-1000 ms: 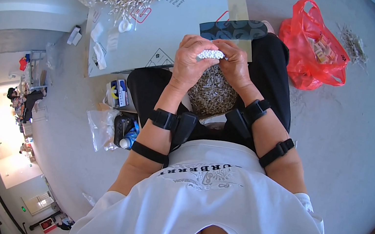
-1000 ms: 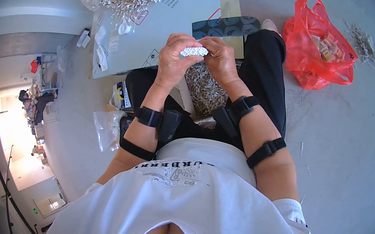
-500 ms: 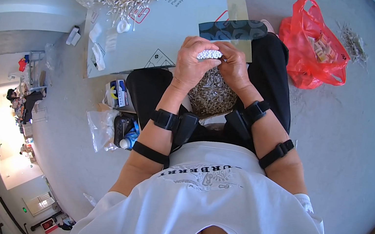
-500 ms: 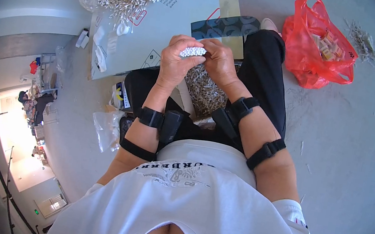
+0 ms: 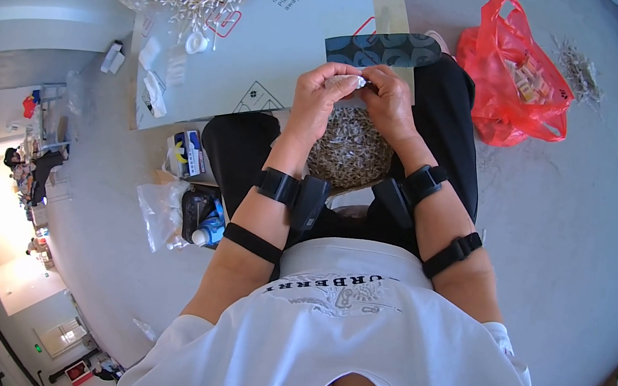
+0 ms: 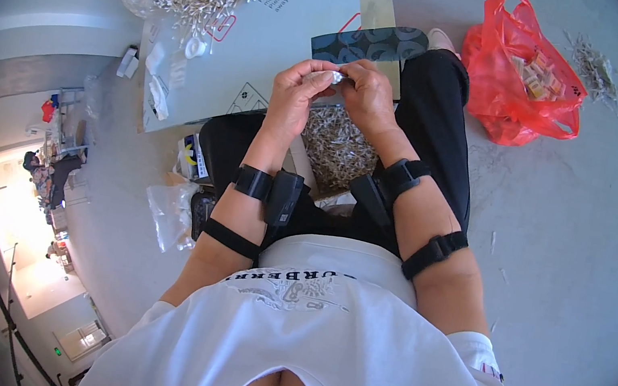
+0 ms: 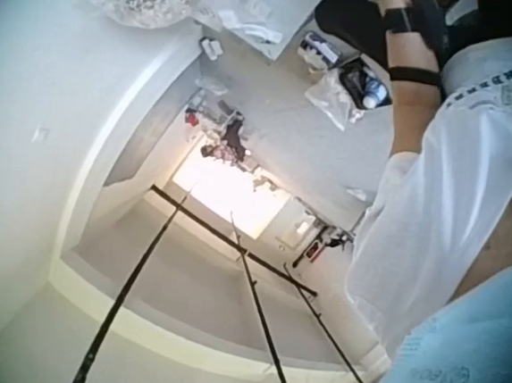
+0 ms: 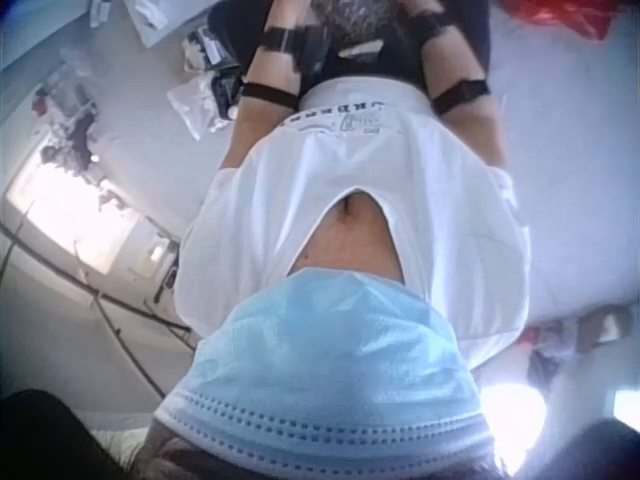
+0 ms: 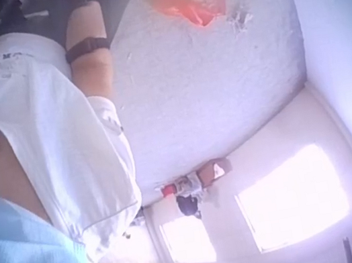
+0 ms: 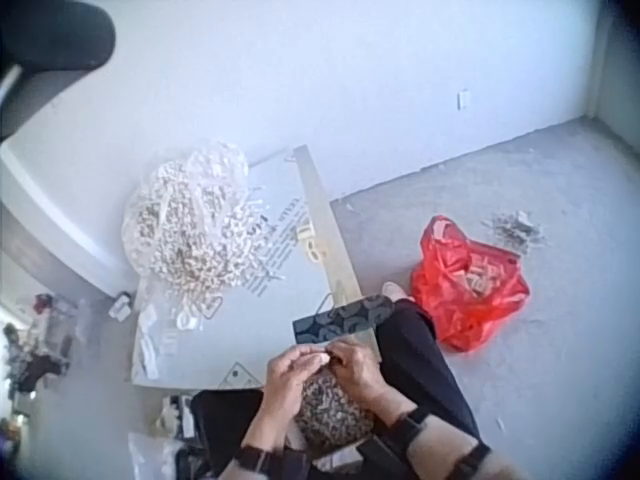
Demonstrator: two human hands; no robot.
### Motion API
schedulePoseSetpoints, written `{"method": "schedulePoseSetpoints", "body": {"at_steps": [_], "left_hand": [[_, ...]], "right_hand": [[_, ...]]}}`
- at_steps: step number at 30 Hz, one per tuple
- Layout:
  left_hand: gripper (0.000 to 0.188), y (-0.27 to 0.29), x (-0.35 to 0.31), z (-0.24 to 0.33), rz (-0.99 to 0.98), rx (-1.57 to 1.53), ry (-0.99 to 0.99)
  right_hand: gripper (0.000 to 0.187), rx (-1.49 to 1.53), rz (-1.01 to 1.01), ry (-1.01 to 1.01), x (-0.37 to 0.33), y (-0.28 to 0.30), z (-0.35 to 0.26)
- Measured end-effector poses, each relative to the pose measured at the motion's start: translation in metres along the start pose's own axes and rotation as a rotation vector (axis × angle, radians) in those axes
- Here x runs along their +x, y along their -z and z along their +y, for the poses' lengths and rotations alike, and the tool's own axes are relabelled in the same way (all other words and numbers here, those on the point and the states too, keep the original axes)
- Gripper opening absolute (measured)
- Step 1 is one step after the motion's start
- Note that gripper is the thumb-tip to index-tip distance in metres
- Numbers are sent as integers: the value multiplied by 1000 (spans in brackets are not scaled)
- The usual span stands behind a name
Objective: The recorder is counting, bundling, and bagging small white cotton swabs at a workbench in a manufacturing environment.
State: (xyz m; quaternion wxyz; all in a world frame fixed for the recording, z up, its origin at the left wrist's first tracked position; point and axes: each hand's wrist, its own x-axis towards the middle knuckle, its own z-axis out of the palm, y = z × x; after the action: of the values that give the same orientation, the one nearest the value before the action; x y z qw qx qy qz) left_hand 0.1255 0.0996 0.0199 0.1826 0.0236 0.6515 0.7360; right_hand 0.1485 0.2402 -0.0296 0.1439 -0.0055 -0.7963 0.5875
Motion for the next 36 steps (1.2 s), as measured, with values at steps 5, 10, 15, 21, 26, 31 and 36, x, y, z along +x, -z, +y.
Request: {"method": "schedulePoseSetpoints", "body": {"at_steps": [5, 10, 15, 21, 26, 31, 36], "left_hand": [[15, 1, 6, -2, 21, -64, 64], [14, 2, 9, -1, -16, -53, 71], [38, 11, 9, 0, -58, -217, 115], [49, 12, 10, -5, -36, -273, 119], [47, 11, 8, -7, -46, -273, 92], [31, 11, 7, -10, -24, -207, 52], [24, 15, 5, -1, -15, -273, 86]], "right_hand": [[17, 29, -29, -37, 2, -2, 5], [19, 50, -46, -58, 2, 1, 6], [21, 48, -54, -77, 3, 3, 2], [22, 47, -67, -87, 4, 5, -1], [22, 23, -75, -85, 4, 4, 1], [22, 44, -79, -86, 4, 2, 1], [21, 33, -108, -86, 4, 5, 2]]}}
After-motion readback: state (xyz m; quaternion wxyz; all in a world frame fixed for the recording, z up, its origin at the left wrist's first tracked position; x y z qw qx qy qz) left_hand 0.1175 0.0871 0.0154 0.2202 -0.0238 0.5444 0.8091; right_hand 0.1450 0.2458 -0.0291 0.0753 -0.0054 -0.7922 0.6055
